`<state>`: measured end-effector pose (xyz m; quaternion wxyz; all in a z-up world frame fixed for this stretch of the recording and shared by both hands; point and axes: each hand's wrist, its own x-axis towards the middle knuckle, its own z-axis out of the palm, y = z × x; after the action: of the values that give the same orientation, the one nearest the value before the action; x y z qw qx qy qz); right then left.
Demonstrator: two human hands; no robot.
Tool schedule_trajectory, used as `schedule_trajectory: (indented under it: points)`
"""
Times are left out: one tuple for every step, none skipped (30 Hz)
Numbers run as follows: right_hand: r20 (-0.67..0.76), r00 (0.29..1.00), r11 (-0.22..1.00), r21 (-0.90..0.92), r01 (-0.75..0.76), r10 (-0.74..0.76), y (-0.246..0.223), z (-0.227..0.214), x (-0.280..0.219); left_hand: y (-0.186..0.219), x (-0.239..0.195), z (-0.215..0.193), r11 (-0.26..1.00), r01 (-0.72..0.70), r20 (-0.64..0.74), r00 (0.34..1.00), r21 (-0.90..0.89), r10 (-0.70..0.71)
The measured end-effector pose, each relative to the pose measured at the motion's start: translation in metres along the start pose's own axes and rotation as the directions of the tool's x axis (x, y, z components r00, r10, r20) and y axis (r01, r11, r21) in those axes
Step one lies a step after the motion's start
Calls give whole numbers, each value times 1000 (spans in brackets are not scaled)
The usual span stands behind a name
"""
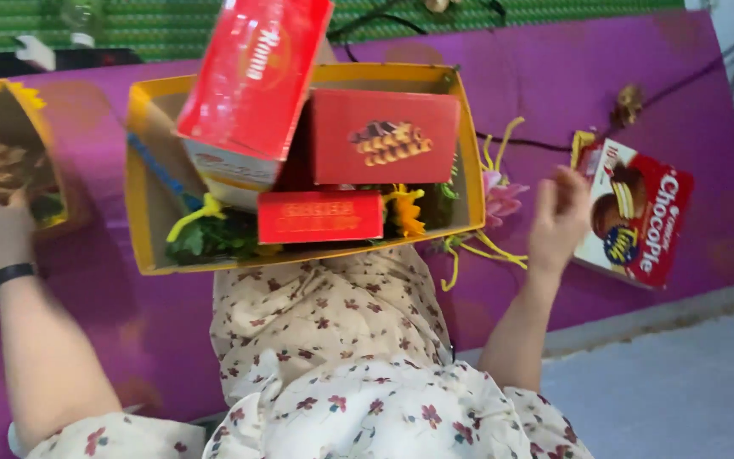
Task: The person arranges artificial flowers into a gift basket containing boxes of crackers and cookies. They handle a yellow flower, a pink orchid, a sunflower, and a pink flower, placing them among the items in the basket.
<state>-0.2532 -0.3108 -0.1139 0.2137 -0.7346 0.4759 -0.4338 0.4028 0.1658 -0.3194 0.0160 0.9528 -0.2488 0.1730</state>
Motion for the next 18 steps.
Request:
schedule_trajectory:
  points:
    - [129,988,990,-118,-74,89,7,5,-2,-8,-1,6,992,23,19,1000,-121,-21]
    - [123,988,988,-128,-83,99,19,12,-10,-8,-2,12,992,11,25,1000,-126,-8]
    - [175,977,979,-181,-92,125,31,20,-16,-10,-3,18,957,25,46,999,-289,-12]
    - [226,962,967,-234,-99,154,43,28,-22,-13,-4,23,895,42,70,997,-444,-12]
    - [223,962,965,-240,-105,160,58,37,-29,-11,-5,25,894,37,74,997,-446,-5]
    - [238,960,921,-388,-44,147,73,46,-37,-9,-6,26,877,46,61,998,-479,-20]
    - [256,958,853,-521,22,131,87,58,-41,-8,-5,26,858,56,43,998,-511,-39]
    - [253,959,853,-522,20,132,85,65,-40,-7,-5,24,857,53,42,998,-513,-37]
    - [315,891,830,-547,-112,328,82,74,-37,-7,-6,22,870,32,26,999,-492,-22]
    - [368,780,780,-580,-233,506,79,83,-34,-7,-8,20,882,12,11,1000,-471,-8]
    - [372,781,783,-579,-228,502,82,88,-33,-7,-6,21,883,17,10,1000,-470,-14]
    - [336,795,780,-571,-255,505,85,93,-32,-7,-5,22,907,17,-2,1000,-421,-19]
    - [304,808,780,-562,-276,505,87,100,-29,-9,-6,23,929,22,-14,999,-369,-29]
    - [312,810,785,-560,-266,497,94,104,-24,-2,-5,16,930,33,-15,999,-367,-41]
    - [241,823,739,-611,-282,514,100,110,-19,2,-5,8,975,44,-42,998,-216,-55]
    - [168,835,691,-657,-302,524,106,116,-14,6,-4,0,996,60,-69,996,-61,-64]
    - [179,840,700,-653,-288,512,111,116,-12,9,-4,-5,995,76,-73,994,-58,-80]
    - [164,794,709,-578,-404,586,117,116,-10,14,-4,-10,998,56,-98,994,31,-53]
